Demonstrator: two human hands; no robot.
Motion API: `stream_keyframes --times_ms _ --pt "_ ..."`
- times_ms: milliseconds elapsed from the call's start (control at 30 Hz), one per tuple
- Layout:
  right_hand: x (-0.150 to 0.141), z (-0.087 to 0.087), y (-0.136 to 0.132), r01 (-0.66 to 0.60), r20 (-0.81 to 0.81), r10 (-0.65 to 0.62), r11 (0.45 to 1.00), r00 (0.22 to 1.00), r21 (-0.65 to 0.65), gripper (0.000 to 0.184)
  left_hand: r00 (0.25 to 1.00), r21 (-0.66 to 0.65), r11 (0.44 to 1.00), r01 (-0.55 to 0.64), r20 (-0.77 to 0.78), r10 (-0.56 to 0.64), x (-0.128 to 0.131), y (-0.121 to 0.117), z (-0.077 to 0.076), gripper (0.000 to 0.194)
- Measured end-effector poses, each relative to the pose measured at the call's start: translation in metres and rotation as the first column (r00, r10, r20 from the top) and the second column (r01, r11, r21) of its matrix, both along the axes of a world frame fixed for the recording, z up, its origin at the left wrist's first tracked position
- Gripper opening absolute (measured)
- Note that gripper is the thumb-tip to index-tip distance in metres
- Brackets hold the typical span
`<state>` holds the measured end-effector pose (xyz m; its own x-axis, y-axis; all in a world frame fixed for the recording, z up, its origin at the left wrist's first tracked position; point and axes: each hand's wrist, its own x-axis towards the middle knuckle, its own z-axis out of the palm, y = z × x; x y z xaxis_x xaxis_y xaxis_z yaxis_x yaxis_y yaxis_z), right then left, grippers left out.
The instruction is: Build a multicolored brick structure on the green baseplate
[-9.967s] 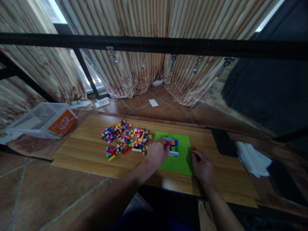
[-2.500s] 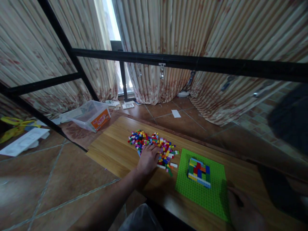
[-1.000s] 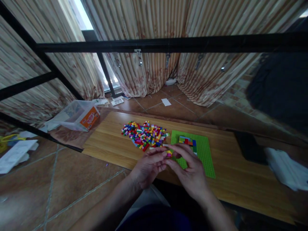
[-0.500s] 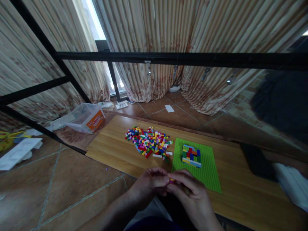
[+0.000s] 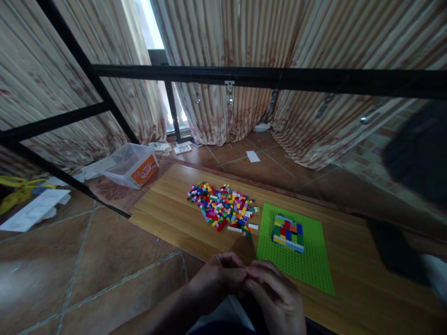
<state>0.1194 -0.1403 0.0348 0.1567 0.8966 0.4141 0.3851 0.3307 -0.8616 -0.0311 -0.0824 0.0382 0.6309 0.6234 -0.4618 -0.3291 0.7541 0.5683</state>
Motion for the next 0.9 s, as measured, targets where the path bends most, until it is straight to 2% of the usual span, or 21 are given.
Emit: stream_keyframes --times_ms 300,467,600,700,800,900 --pt "-0.010 -0.002 0.021 -0.009 -0.081 0.003 0.997 0.997 -0.082 0.010 0.997 -0.080 0.994 -0.070 0.037 0.074 -0.005 0.012 -0.010 0.029" --pt "-0.013 -0.006 0.033 0.044 -0.179 -0.076 0.983 0.981 -0.176 0.009 0.986 -0.160 0.980 -0.117 0.099 0.134 -0.007 0.019 -0.010 0.026" --pt "-0.011 -0.017 0.060 0.111 -0.313 -0.188 0.962 0.931 -0.248 0.016 0.977 -0.152 0.975 -0.160 0.119 0.179 -0.007 0.033 -0.008 0.020" --pt "-0.005 -0.025 0.090 0.180 -0.208 -0.234 0.952 0.950 -0.246 0.023 0.969 -0.125 0.971 -0.204 0.112 0.218 -0.009 0.045 -0.009 0.015" --pt "0.001 -0.029 0.120 0.166 0.023 -0.165 0.965 0.986 -0.202 0.023 0.962 -0.124 0.958 -0.258 0.053 0.266 -0.009 0.052 -0.013 0.012" --pt "0.004 -0.032 0.139 0.121 0.206 -0.079 0.971 0.975 -0.204 0.023 0.955 -0.155 0.943 -0.294 0.006 0.298 -0.007 0.055 -0.017 0.014"
